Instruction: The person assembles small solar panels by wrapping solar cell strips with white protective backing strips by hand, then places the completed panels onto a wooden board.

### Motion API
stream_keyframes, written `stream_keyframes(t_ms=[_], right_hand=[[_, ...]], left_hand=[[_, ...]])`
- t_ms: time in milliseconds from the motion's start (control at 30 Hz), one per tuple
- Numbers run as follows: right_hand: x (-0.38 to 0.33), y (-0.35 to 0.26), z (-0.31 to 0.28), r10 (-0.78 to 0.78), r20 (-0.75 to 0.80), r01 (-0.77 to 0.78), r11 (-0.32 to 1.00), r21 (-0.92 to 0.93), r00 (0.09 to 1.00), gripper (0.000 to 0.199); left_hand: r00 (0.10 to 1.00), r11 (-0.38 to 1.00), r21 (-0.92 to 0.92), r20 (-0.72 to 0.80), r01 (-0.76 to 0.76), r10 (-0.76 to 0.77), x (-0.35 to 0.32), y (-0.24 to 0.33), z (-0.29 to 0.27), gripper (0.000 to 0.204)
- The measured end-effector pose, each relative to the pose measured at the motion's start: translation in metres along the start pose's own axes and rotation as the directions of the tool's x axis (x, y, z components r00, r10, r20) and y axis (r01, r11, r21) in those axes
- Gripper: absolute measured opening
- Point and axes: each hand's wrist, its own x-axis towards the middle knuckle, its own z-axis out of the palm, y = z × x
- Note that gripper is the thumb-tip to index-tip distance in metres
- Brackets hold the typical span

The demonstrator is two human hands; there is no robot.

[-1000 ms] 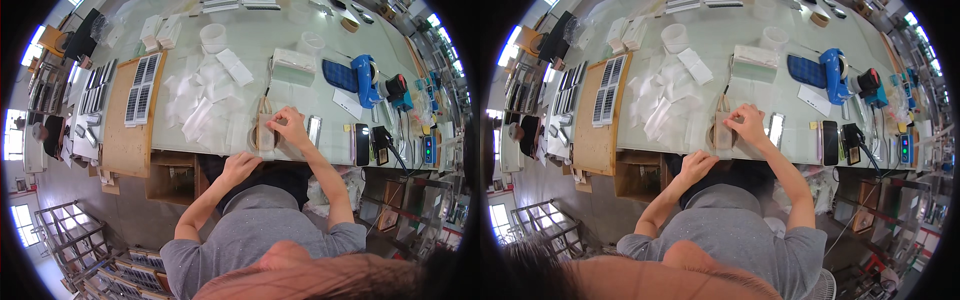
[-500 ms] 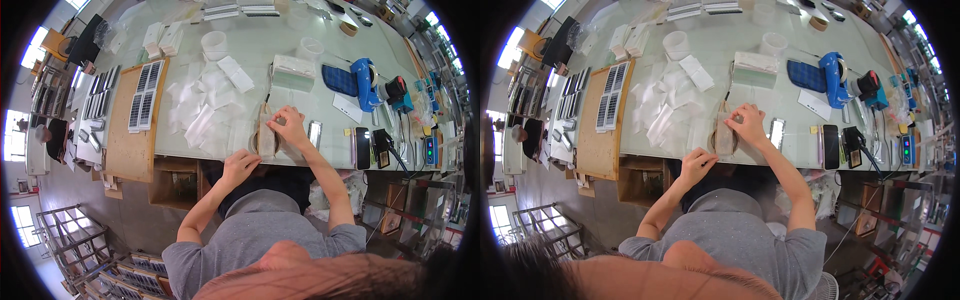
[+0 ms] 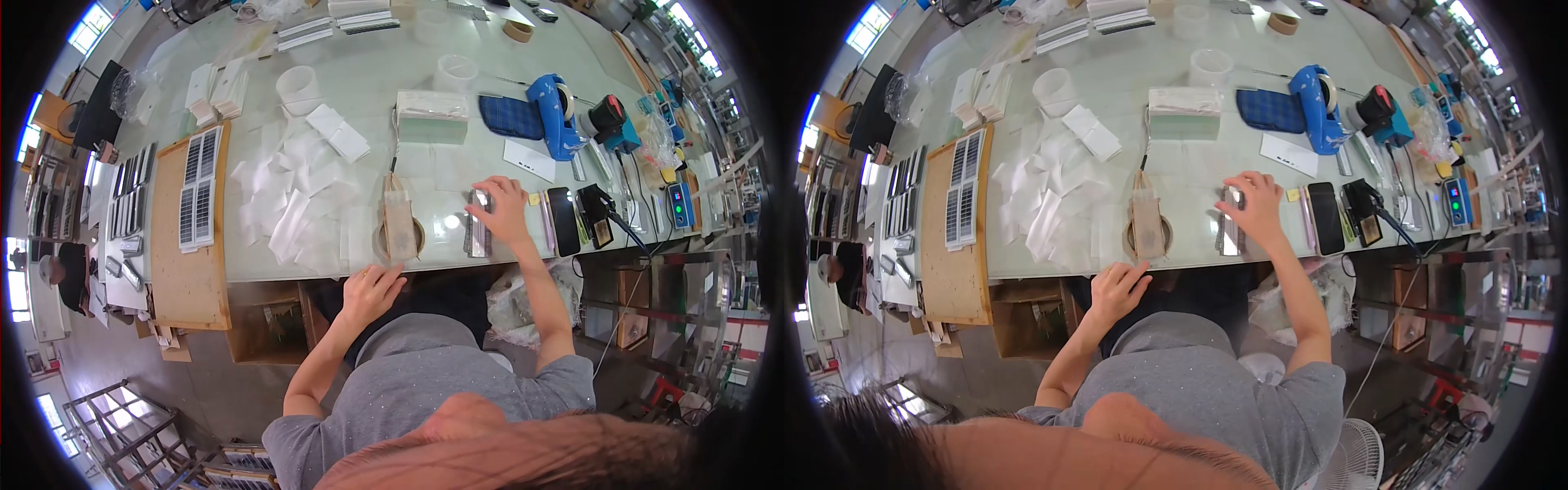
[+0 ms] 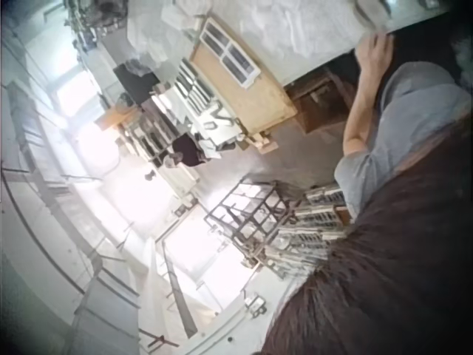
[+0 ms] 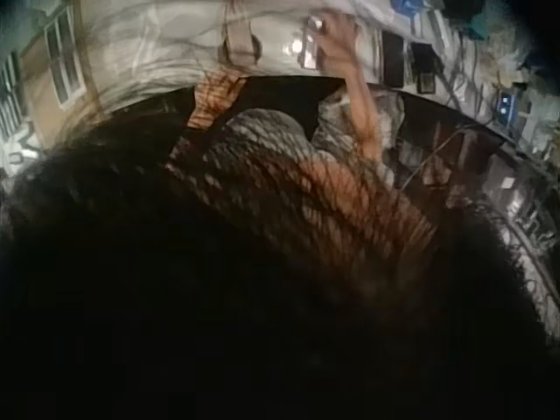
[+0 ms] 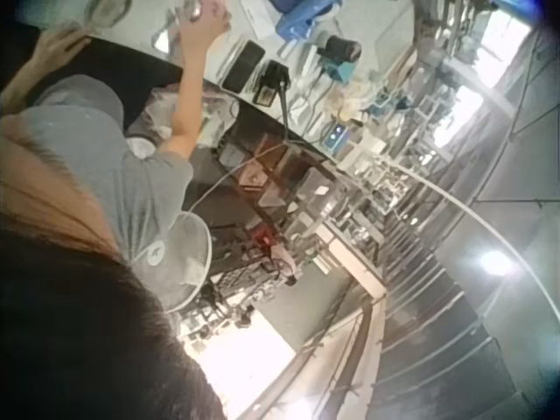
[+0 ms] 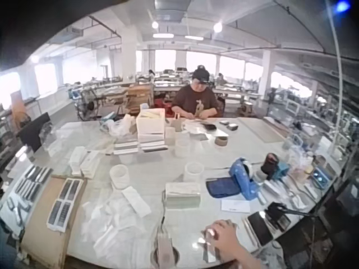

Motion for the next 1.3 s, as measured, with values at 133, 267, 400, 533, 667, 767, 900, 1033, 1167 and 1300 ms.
stream_keyframes(t_ms=[133,267,400,533,667,767,900,1033,1167,1300], right_hand=[[-0.019,0.019,-0.017,-0.002,0.098,0.012,0.994,-0.106,0.995,0.06],[-0.023,0.026,-0.012,-0.034,0.116,0.047,0.993,-0.111,0.993,0.06],[-0.02,0.027,-0.012,0.016,0.137,-0.012,1.0,-0.025,0.99,0.062],[-0.02,0.03,-0.011,-0.044,0.125,0.052,0.997,-0.061,0.991,0.063],[-0.017,0.023,-0.013,-0.031,0.069,0.032,0.999,-0.02,0.997,0.058],[-0.012,0.019,-0.014,-0.057,0.059,0.054,0.997,0.06,0.997,0.045],[0.008,-0.019,-0.027,0.113,0.341,-0.319,0.696,0.643,0.933,0.035],[0.03,-0.075,0.002,0.117,0.466,-0.472,0.397,0.787,0.877,0.036],[0.041,-0.095,0.049,0.03,0.525,-0.498,0.366,0.786,0.851,0.034],[0.041,-0.097,0.055,0.004,0.482,-0.42,0.497,0.76,0.876,0.03]], left_hand=[[1.0,1.0,0.018,0.021,-0.014,0.014,-0.004,0.0,0.003,0.029],[0.999,0.999,0.039,0.04,-0.013,0.012,-0.007,0.0,0.005,0.031],[0.999,1.0,0.028,0.049,-0.01,0.009,-0.008,0.001,0.005,0.032],[0.999,0.999,0.032,0.044,-0.015,0.014,-0.009,0.0,0.006,0.032],[0.998,0.999,0.037,0.054,-0.013,0.011,-0.01,-0.001,0.005,0.032],[0.999,1.0,0.021,0.044,0.001,-0.002,-0.01,0.0,0.004,0.033],[0.996,0.999,0.046,0.087,-0.007,0.003,-0.01,0.0,0.002,0.033],[0.995,0.998,0.054,0.097,-0.01,0.004,-0.01,0.001,0.003,0.034],[0.998,0.999,0.035,0.065,-0.01,0.008,-0.009,0.002,0.004,0.035],[0.997,0.999,0.05,0.072,-0.006,0.003,-0.008,0.003,0.002,0.035]])
